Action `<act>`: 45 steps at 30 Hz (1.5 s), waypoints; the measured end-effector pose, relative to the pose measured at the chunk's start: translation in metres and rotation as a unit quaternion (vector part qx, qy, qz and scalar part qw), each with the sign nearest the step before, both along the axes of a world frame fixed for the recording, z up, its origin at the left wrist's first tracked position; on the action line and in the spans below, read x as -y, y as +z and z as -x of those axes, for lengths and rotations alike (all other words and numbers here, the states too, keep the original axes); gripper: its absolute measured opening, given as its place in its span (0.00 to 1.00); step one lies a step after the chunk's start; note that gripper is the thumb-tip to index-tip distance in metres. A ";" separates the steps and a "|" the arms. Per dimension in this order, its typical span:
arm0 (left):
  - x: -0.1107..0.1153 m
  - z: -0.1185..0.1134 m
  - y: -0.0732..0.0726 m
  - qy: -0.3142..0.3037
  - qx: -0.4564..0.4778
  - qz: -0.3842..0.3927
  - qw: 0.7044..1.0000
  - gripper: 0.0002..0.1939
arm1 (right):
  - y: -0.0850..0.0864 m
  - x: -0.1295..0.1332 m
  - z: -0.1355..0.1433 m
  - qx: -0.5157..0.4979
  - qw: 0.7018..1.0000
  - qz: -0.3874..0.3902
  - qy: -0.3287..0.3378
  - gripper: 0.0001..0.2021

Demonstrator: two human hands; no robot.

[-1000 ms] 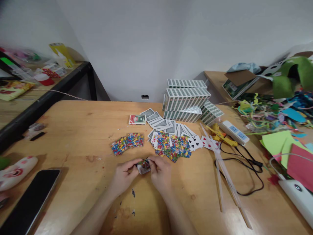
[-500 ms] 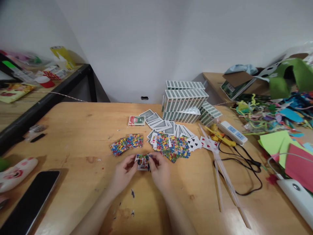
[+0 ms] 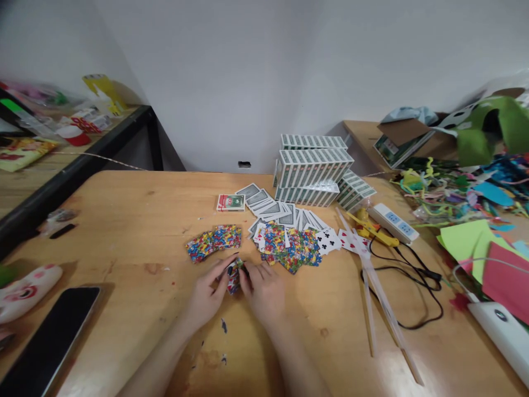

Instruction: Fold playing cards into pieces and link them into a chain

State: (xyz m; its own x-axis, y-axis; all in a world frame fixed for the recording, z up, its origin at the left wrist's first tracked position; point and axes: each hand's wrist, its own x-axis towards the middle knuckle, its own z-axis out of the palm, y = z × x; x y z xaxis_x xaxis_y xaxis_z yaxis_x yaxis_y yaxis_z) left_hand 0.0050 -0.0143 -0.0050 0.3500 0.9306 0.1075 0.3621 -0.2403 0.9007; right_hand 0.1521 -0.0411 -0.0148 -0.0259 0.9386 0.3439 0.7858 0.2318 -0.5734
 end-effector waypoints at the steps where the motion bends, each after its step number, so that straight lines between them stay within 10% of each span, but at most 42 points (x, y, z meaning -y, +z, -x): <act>1: 0.001 -0.001 0.000 0.010 0.008 0.006 1.000 0.17 | 0.000 0.000 0.001 0.007 1.000 0.005 -0.003 0.12; 14: 0.002 0.004 -0.003 0.048 0.000 -0.010 0.999 0.07 | 0.007 0.001 0.012 -0.377 0.906 0.190 -0.013 0.10; 26: 0.002 0.008 0.005 0.003 0.114 0.082 0.990 0.14 | 0.004 -0.002 0.010 -0.482 0.847 0.223 -0.018 0.12; 36: -0.003 0.001 -0.002 0.072 0.079 0.112 0.988 0.05 | 0.000 0.004 0.009 -0.260 0.959 0.116 -0.014 0.04; 45: -0.002 0.000 -0.002 0.044 0.050 0.097 0.993 0.07 | -0.001 0.003 0.005 -0.214 0.972 0.093 -0.018 0.06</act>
State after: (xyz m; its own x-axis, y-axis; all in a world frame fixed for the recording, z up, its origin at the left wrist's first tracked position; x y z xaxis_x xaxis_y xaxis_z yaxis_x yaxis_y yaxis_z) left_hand 0.0047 -0.0123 -0.0073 0.2639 0.9634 -0.0469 0.2798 -0.0300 0.9596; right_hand 0.1469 -0.0440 -0.0155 0.1167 0.9834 0.1393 0.4708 0.0687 -0.8796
